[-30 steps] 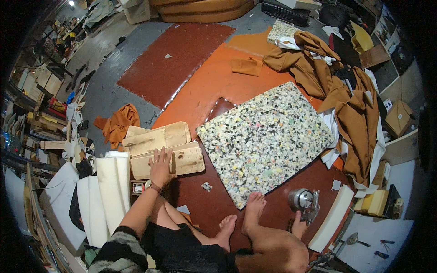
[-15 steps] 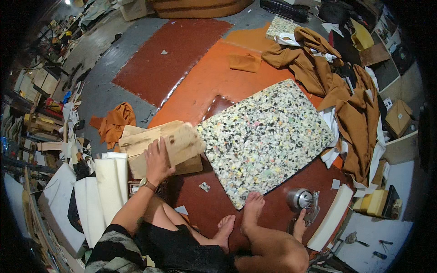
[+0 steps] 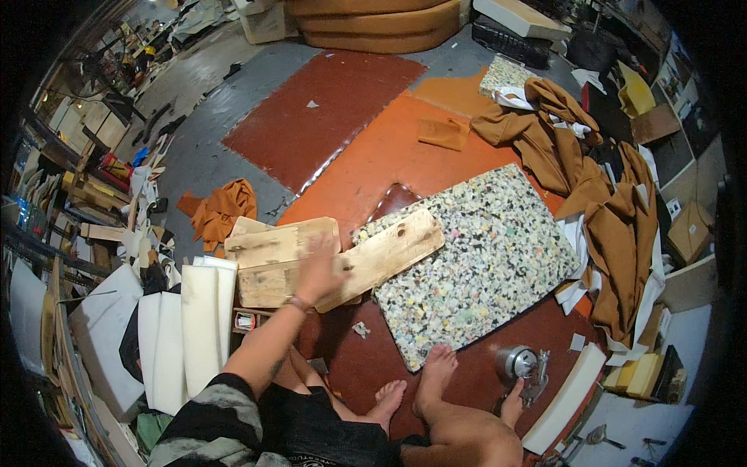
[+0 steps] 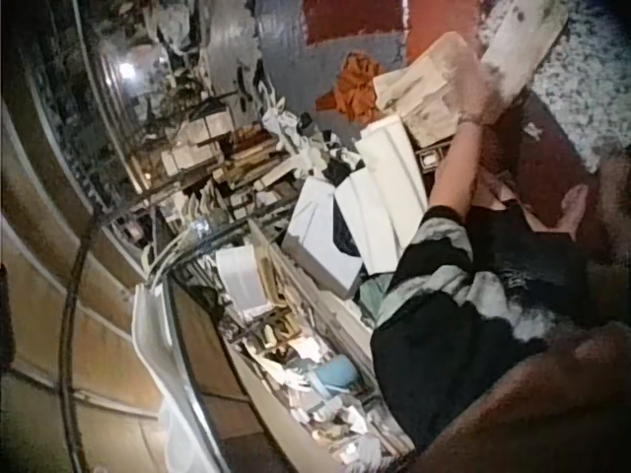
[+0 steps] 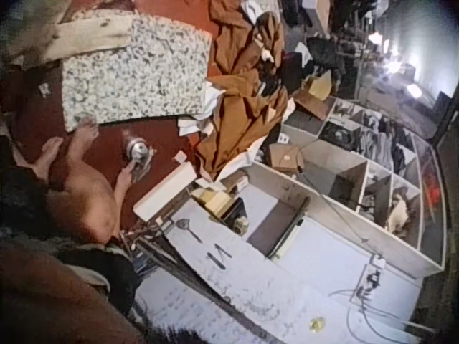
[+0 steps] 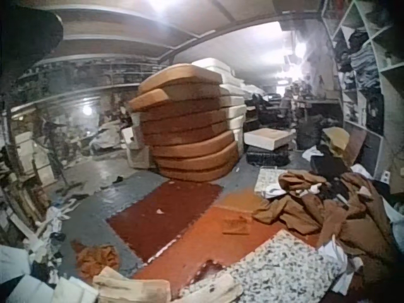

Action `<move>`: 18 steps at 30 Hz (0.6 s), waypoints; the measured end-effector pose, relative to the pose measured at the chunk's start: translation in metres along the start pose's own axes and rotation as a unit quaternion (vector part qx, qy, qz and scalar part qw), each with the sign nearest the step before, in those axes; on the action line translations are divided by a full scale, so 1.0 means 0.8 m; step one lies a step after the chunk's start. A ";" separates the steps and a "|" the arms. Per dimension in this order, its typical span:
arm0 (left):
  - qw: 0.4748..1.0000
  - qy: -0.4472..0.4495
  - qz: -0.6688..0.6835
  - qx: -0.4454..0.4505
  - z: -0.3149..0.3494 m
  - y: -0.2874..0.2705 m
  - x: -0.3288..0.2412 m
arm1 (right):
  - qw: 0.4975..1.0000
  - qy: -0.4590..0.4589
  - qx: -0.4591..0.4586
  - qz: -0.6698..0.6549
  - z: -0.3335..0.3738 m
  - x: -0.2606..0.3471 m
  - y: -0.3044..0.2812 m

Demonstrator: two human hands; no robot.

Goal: The person sits on the floor and repeatedly places a rectangular white foam piece onto a speckled board, then uses a wooden block to press or smooth it. The person also uses a spray can on the board and foam, then repeats the placement and pressing cycle multiple times.

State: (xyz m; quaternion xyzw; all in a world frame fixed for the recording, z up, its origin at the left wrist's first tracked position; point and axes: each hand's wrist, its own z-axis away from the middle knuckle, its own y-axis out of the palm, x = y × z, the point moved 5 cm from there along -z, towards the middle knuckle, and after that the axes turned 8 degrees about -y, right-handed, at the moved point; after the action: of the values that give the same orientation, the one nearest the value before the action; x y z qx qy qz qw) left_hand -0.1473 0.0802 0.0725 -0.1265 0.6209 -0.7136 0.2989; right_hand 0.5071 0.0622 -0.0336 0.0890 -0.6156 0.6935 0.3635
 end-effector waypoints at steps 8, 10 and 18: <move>0.873 -0.478 -0.102 -0.004 0.207 -0.039 0.469 | 1.000 -0.004 -0.010 -0.010 -0.007 -0.009 0.002; 0.828 -0.557 -0.058 0.041 0.247 -0.041 0.469 | 1.000 -0.004 -0.028 -0.011 -0.011 -0.017 -0.011; 0.990 -0.073 -0.021 -0.115 0.125 0.013 0.253 | 0.999 -0.016 -0.030 -0.041 -0.019 -0.014 0.012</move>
State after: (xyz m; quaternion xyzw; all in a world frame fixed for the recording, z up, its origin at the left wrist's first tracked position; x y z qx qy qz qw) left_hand -0.2487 -0.1194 0.0434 -0.2250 0.6722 -0.6328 0.3118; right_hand 0.5144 0.0721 -0.0512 0.1142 -0.6382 0.6575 0.3840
